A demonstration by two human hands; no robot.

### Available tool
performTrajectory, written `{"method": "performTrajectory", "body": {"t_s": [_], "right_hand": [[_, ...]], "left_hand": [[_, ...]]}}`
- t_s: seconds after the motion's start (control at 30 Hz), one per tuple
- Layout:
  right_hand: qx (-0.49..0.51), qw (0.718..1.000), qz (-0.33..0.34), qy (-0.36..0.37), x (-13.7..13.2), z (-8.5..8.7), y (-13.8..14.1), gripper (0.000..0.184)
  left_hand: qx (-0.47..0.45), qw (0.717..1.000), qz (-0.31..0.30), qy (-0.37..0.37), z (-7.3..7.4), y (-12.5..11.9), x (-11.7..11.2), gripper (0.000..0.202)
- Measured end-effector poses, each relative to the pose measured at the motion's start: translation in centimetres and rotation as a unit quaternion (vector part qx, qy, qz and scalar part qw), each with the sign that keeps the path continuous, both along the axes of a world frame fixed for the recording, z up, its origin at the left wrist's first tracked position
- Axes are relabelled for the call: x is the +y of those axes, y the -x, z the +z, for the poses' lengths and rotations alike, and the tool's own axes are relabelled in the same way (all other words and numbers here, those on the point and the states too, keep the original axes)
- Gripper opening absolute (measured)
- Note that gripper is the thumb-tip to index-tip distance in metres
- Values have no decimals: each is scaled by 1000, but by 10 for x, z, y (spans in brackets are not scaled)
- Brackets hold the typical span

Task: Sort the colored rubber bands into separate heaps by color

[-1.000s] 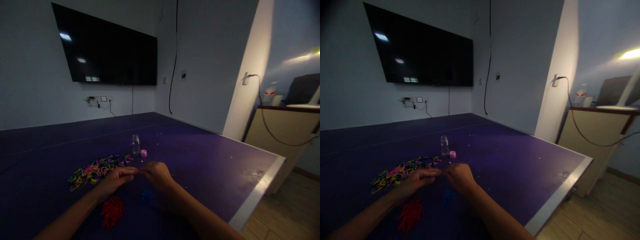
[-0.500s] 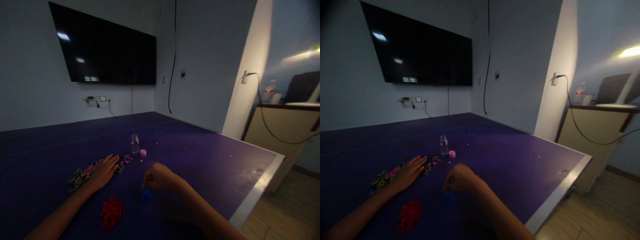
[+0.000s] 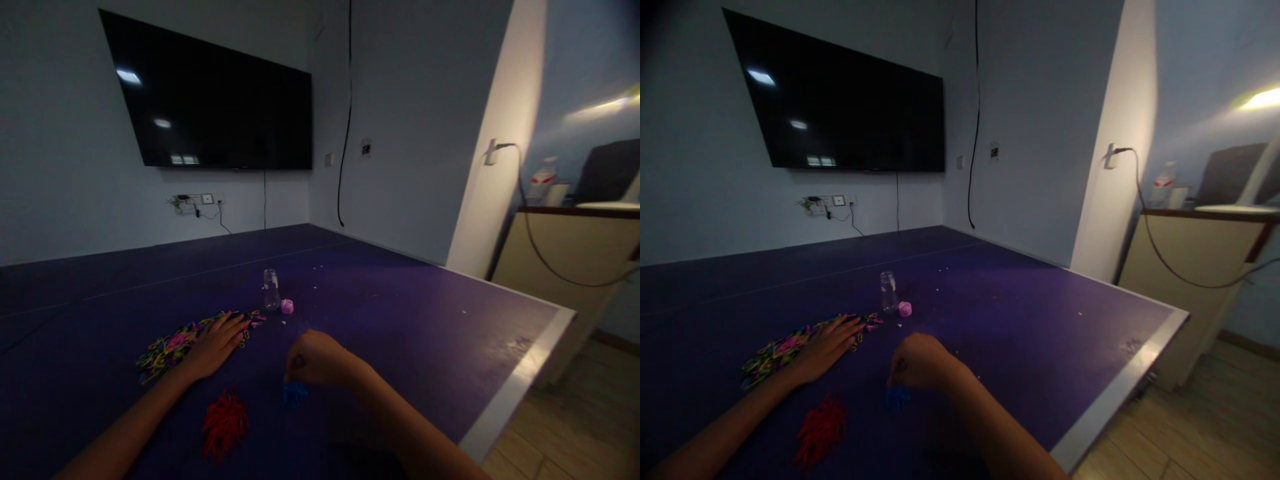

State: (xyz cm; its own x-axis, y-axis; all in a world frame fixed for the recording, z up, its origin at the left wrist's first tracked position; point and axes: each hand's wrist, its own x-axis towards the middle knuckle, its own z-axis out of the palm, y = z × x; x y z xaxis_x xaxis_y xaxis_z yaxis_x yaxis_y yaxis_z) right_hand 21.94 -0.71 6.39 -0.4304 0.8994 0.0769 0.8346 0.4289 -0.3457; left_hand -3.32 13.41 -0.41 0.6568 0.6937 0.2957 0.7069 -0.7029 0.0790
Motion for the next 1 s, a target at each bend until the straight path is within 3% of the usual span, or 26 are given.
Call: {"method": "performTrajectory", "body": {"t_s": [0.33,0.73,1.0], "right_hand": [[-83,993,-37,-78,3,-2,0,22],[-83,991,-9,-107,8,-8,2,28],[-85,989,5,-122,10,-12,1,27]], "left_hand": [[-9,1000,3,-8,-4,2,4,44],[-74,995,-5,-73,4,2,-3,38],[-18,999,27,-9,-4,2,4,48]]}}
